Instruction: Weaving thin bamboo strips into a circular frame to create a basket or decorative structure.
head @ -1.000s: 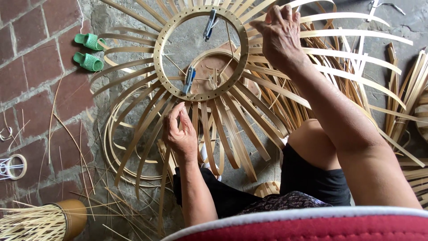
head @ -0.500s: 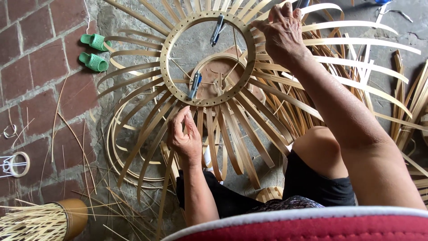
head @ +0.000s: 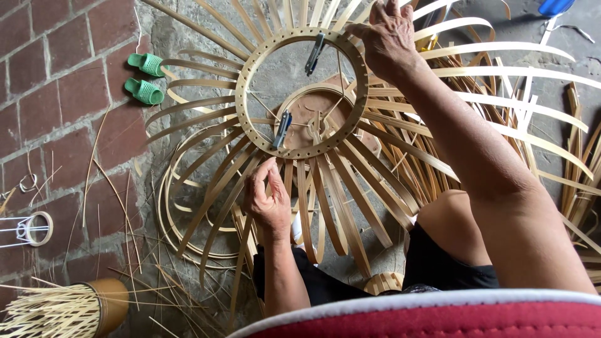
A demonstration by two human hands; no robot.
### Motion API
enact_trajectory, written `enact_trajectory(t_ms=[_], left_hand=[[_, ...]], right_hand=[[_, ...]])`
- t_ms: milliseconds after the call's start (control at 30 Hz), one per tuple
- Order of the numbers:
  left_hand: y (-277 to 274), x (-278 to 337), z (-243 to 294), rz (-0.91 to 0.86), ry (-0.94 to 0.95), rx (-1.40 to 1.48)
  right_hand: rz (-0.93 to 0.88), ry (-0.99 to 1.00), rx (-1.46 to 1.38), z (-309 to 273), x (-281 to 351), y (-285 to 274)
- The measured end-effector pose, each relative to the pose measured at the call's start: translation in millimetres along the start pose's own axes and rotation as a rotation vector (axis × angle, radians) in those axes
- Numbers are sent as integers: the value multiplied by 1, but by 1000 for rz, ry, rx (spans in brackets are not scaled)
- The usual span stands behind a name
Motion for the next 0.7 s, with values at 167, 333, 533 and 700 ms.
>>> enact_trajectory(t_ms=[167, 333, 533, 700], left_hand=[[1, -2, 2, -15, 1, -10], [1, -2, 4, -5, 31, -17], [0, -2, 1, 5, 38, -29], [1, 1, -4, -8, 40, -16]], right_hand=[[62, -71, 41, 0, -4, -1], [68, -28, -80, -6, -22, 13], [132, -131, -13, -15, -40, 31], [6, -96, -12, -18, -43, 33]])
Point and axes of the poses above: each hand's wrist, its own x-axis away from the middle knuckle, its own y-axis out of the palm, z = x × y, the point moved 5 cm from there along -x, towards the middle knuckle, and after that the axes turned 7 degrees about z, right-handed, at the moved point
